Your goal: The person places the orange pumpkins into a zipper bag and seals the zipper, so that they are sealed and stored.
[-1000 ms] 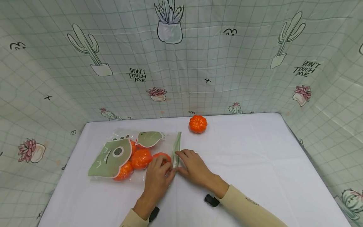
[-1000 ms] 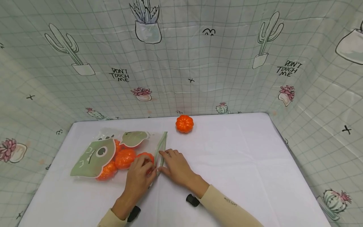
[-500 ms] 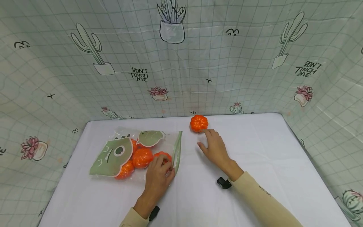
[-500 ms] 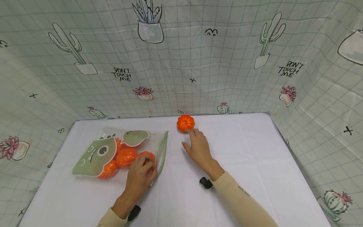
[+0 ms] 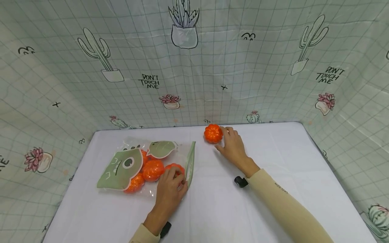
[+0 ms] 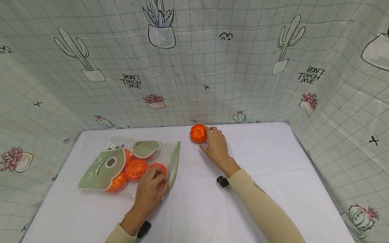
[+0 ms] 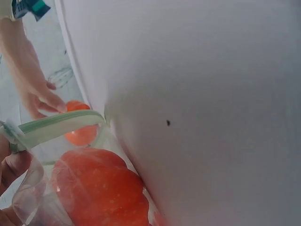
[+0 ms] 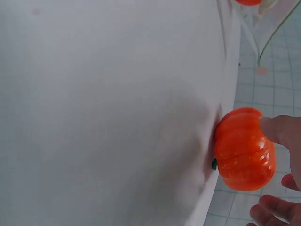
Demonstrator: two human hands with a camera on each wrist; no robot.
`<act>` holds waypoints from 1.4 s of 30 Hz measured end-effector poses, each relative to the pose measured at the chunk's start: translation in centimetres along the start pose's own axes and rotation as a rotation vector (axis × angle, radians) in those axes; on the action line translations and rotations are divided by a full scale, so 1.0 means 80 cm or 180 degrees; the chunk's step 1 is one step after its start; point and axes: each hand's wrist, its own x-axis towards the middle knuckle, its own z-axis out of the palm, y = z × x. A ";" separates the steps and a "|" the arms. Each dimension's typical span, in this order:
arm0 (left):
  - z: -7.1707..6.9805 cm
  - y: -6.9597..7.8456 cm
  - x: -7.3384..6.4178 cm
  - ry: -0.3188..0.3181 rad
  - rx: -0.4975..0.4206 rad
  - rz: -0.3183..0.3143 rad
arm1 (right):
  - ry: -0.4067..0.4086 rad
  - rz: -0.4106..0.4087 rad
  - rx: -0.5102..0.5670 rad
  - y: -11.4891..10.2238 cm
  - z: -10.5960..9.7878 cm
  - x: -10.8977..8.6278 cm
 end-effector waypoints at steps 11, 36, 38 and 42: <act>0.002 0.000 0.000 0.0028 0.0032 0.0017 | -0.0303 0.0052 -0.0188 0.004 0.013 0.031; 0.001 -0.001 0.000 -0.0115 0.0031 -0.0056 | -0.0174 -0.0133 0.0278 -0.022 0.005 -0.025; 0.001 -0.001 0.000 -0.0115 0.0033 -0.0053 | -0.0165 -0.0206 0.0332 -0.028 0.005 -0.040; 0.001 -0.001 0.000 -0.0109 0.0049 -0.0041 | -0.0159 -0.0316 0.0379 -0.036 0.007 -0.067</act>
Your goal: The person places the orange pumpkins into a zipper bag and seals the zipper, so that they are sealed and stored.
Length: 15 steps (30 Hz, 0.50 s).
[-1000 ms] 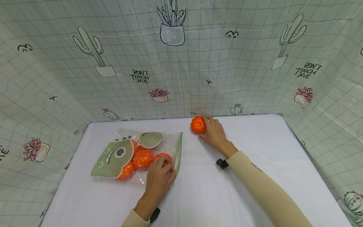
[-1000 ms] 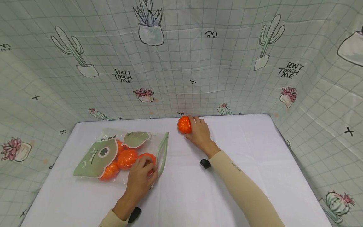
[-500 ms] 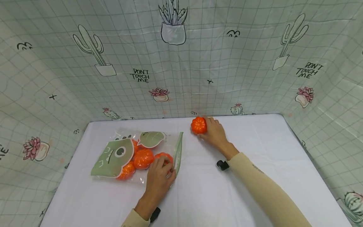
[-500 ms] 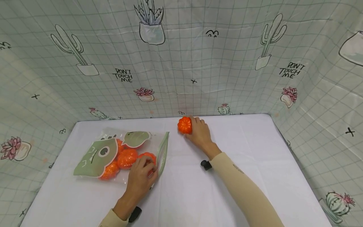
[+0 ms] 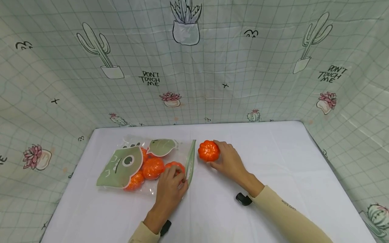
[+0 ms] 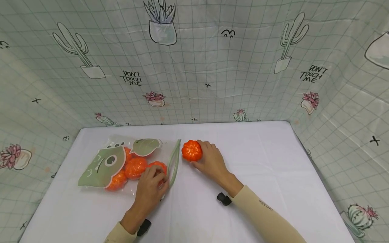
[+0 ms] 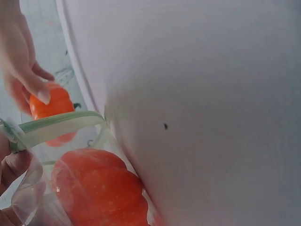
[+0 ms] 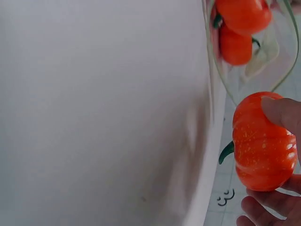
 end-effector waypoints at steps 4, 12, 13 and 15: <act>-0.001 0.000 0.000 0.0006 0.0023 0.0007 | -0.0043 -0.0077 0.0057 -0.011 0.007 -0.020; 0.000 0.000 0.001 0.0103 -0.0014 0.0107 | -0.0214 -0.0241 0.0210 -0.036 0.020 -0.037; 0.001 -0.001 0.001 0.0122 -0.0029 0.0123 | -0.0233 -0.0264 0.0225 -0.039 0.022 -0.037; 0.003 -0.001 0.000 0.0157 -0.0030 0.0163 | -0.0277 -0.0287 0.0253 -0.044 0.027 -0.037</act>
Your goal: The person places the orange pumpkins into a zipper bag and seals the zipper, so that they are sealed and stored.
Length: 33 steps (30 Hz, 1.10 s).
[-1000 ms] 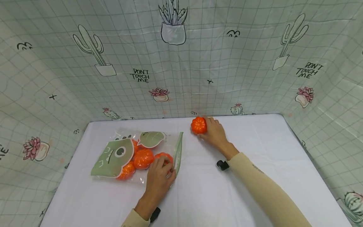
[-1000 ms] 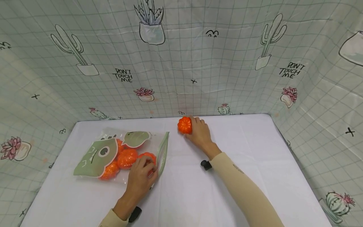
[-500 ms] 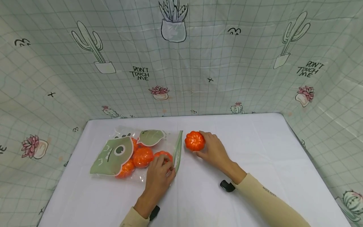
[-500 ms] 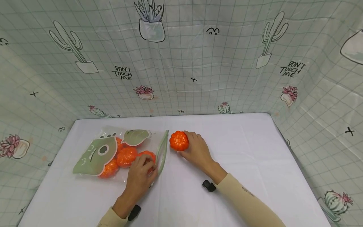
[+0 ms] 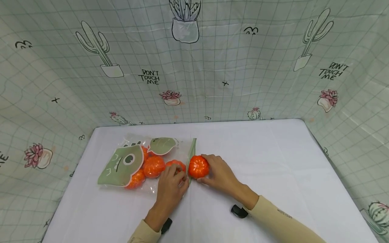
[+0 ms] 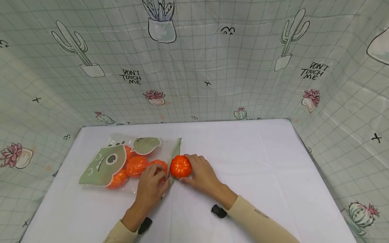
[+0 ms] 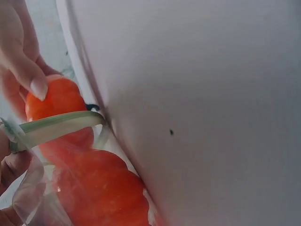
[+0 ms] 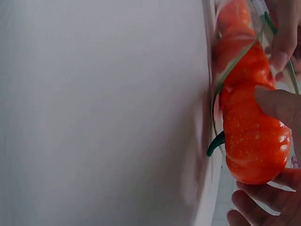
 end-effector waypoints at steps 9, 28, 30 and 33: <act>0.001 0.001 0.000 0.0006 -0.0094 0.0033 | -0.0026 -0.0020 0.0085 -0.016 0.017 0.009; 0.002 0.000 -0.002 0.0041 -0.0092 0.0054 | 0.0275 0.0038 -0.0066 -0.030 0.039 0.021; 0.001 0.000 -0.002 0.0024 -0.0087 0.0036 | 0.0272 0.0037 -0.0099 -0.029 0.039 0.020; -0.001 -0.002 -0.002 0.0010 -0.0076 0.0031 | 0.0285 0.0033 -0.0151 -0.027 0.038 0.015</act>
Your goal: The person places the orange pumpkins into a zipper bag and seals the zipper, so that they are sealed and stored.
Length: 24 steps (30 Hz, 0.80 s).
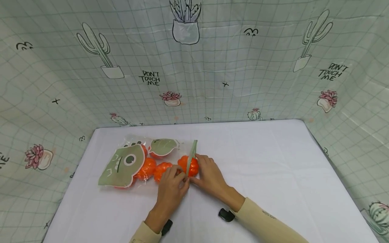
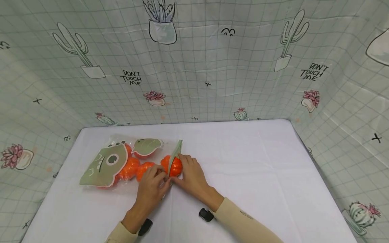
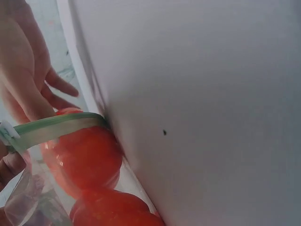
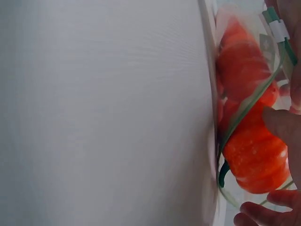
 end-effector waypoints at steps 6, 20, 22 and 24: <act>0.002 -0.001 0.000 0.0055 -0.0030 0.0036 | 0.0038 0.0002 -0.0123 0.004 0.001 -0.003; 0.002 0.002 0.002 0.0047 -0.0046 0.0014 | 0.0097 0.0260 -0.0242 0.003 0.004 0.007; 0.002 0.002 0.002 0.0051 -0.0036 0.0027 | 0.0123 0.0263 -0.0220 0.004 0.003 0.007; 0.003 0.001 0.002 0.0055 -0.0037 0.0030 | 0.0131 0.0253 -0.0217 0.005 0.004 0.010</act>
